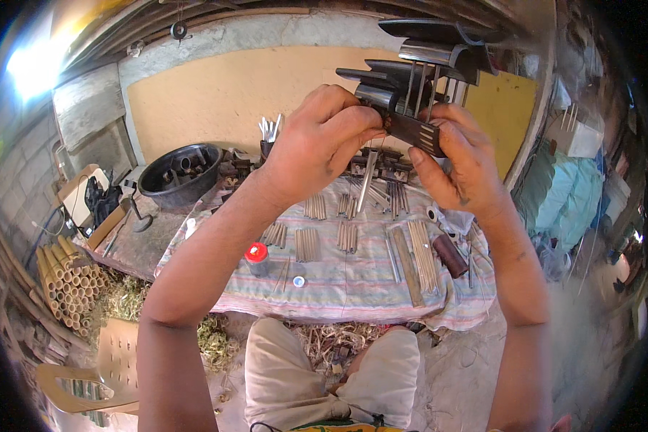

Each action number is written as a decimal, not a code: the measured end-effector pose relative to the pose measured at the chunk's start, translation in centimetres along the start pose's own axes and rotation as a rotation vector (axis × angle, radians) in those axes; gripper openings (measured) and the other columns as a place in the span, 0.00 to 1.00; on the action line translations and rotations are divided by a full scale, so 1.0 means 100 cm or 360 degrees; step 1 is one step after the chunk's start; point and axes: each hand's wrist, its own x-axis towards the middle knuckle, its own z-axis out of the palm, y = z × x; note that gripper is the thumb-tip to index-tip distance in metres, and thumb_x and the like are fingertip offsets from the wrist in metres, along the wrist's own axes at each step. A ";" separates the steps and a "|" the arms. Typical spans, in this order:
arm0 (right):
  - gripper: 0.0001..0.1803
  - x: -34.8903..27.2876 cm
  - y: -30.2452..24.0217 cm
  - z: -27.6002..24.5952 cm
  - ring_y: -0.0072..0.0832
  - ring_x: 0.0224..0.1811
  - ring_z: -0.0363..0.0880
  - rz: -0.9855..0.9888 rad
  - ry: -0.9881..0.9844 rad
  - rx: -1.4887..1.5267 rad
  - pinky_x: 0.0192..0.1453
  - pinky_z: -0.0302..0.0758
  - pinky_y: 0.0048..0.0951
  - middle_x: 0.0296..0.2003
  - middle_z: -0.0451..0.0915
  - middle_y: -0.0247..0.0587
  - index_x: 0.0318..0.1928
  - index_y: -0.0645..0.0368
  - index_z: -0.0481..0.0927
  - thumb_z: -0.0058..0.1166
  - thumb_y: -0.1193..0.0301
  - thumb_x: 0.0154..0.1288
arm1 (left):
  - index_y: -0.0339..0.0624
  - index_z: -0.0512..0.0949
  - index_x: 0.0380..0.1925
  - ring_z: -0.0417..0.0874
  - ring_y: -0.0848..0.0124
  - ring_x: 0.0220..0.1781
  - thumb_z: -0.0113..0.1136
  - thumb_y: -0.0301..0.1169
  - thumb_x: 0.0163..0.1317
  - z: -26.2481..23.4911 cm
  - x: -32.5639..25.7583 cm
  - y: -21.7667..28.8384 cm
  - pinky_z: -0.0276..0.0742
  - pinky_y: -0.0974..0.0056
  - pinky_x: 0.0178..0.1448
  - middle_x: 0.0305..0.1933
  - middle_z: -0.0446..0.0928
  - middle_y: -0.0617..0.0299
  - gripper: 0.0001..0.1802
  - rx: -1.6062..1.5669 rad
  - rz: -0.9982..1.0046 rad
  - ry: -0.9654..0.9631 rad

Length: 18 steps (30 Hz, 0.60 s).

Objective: The person assembles bamboo wind chimes by inserting thin bamboo rods into a dark wooden frame, applying glue to secure them, and arranging the rods in a hanging configuration. The person repeatedly picks up rods, applies adhesive, and places them into the frame, then lifts the frame to check alignment.

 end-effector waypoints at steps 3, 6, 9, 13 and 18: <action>0.13 0.014 0.001 -0.007 0.46 0.41 0.79 -0.0099 -0.0071 -0.0051 0.44 0.77 0.42 0.32 0.80 0.50 0.32 0.63 0.73 0.65 0.75 0.50 | 0.39 0.80 0.34 0.79 0.60 0.35 0.70 0.21 0.51 0.000 0.001 -0.005 0.75 0.62 0.36 0.33 0.76 0.56 0.11 0.0029 0.0019 0.0074; 0.13 0.024 0.001 -0.012 0.46 0.41 0.79 -0.0183 -0.0092 -0.0136 0.45 0.76 0.41 0.32 0.80 0.49 0.32 0.63 0.73 0.65 0.75 0.49 | 0.39 0.80 0.35 0.79 0.61 0.34 0.70 0.21 0.50 -0.001 0.001 -0.007 0.76 0.61 0.37 0.33 0.76 0.56 0.12 0.0018 0.0059 0.0131; 0.13 0.028 0.001 -0.016 0.46 0.41 0.79 -0.0227 -0.0140 -0.0119 0.44 0.76 0.41 0.32 0.80 0.49 0.32 0.63 0.73 0.65 0.75 0.48 | 0.41 0.79 0.36 0.76 0.57 0.36 0.69 0.24 0.52 -0.001 0.002 -0.007 0.74 0.57 0.39 0.33 0.74 0.57 0.11 -0.0002 0.0038 0.0156; 0.12 0.028 0.000 -0.015 0.46 0.38 0.79 -0.0087 -0.0065 0.0015 0.44 0.76 0.38 0.31 0.79 0.48 0.33 0.63 0.73 0.64 0.76 0.51 | 0.42 0.79 0.35 0.76 0.58 0.36 0.69 0.24 0.52 -0.005 0.006 -0.003 0.74 0.57 0.39 0.33 0.74 0.57 0.11 -0.0050 -0.0009 0.0148; 0.09 0.007 -0.023 -0.008 0.31 0.38 0.81 0.0903 0.0126 0.0619 0.45 0.76 0.29 0.36 0.81 0.44 0.42 0.66 0.77 0.56 0.74 0.64 | 0.38 0.81 0.34 0.80 0.63 0.33 0.69 0.22 0.53 -0.020 0.027 0.003 0.76 0.63 0.36 0.32 0.77 0.56 0.08 -0.0084 -0.0042 -0.0080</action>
